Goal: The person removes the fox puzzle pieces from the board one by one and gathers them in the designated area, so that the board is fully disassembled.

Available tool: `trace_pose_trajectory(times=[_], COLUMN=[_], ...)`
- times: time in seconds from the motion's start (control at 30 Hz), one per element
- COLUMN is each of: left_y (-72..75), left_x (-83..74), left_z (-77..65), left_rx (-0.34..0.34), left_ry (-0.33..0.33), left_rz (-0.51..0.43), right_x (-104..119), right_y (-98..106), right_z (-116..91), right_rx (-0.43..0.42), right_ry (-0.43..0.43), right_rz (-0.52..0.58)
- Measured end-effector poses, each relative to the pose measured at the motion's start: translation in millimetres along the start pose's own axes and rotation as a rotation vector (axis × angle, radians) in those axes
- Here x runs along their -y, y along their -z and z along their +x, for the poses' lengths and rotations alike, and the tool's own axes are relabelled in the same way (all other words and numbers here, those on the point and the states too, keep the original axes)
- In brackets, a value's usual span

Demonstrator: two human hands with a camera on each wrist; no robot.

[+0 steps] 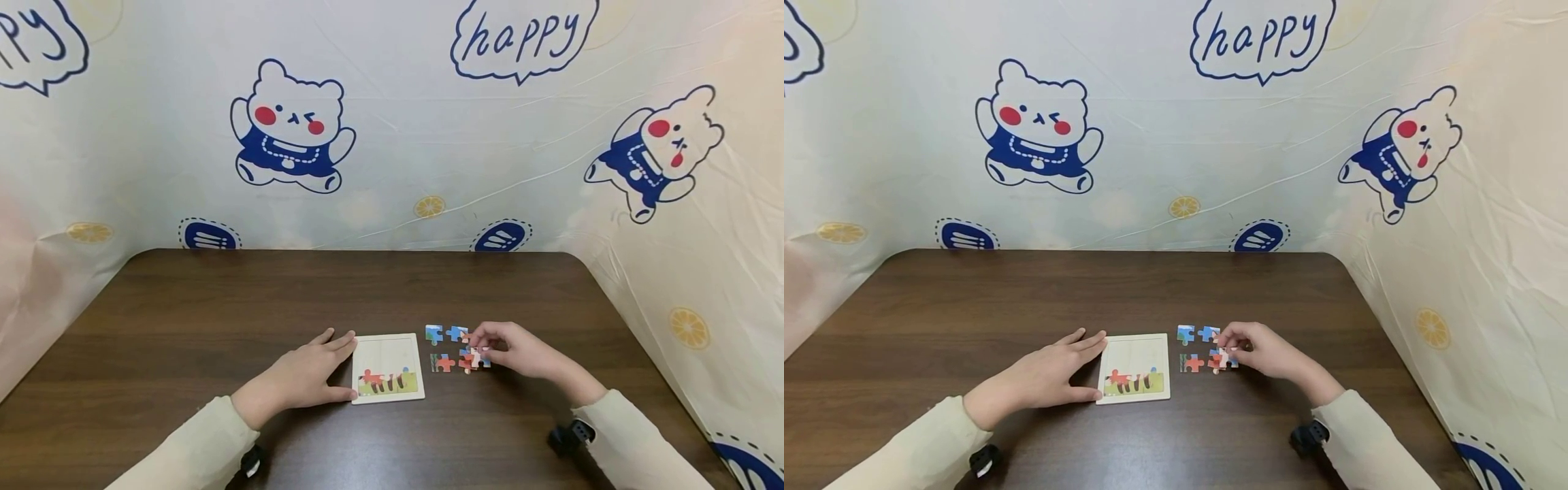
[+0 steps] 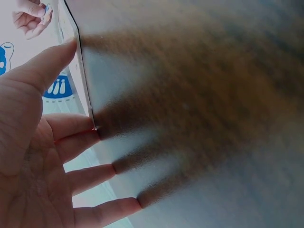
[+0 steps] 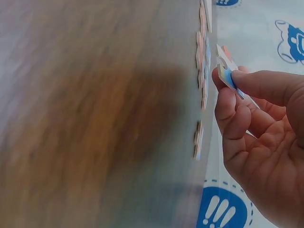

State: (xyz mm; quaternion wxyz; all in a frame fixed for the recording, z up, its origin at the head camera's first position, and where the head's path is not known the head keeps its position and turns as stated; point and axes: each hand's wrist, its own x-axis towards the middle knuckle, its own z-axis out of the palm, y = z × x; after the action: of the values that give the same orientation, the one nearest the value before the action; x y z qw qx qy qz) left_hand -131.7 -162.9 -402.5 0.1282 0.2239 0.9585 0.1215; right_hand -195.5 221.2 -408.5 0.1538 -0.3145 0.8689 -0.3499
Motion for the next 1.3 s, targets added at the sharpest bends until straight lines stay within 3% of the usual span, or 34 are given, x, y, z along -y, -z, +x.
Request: trace_pose_trajectory(times=[0.93, 1.3], left_y=[1.1, 1.4], left_x=[1.0, 0.4], left_z=[-2.0, -1.4], left_rx=[-0.007, 0.002], left_ry=[-0.018, -0.016], left_rz=[-0.01, -0.011], right_x=[-22, -22], right_y=[16, 16], right_z=[-22, -20], right_rx=[0.007, -0.002], right_ry=[-0.035, -0.076], right_rz=[0.014, -0.044])
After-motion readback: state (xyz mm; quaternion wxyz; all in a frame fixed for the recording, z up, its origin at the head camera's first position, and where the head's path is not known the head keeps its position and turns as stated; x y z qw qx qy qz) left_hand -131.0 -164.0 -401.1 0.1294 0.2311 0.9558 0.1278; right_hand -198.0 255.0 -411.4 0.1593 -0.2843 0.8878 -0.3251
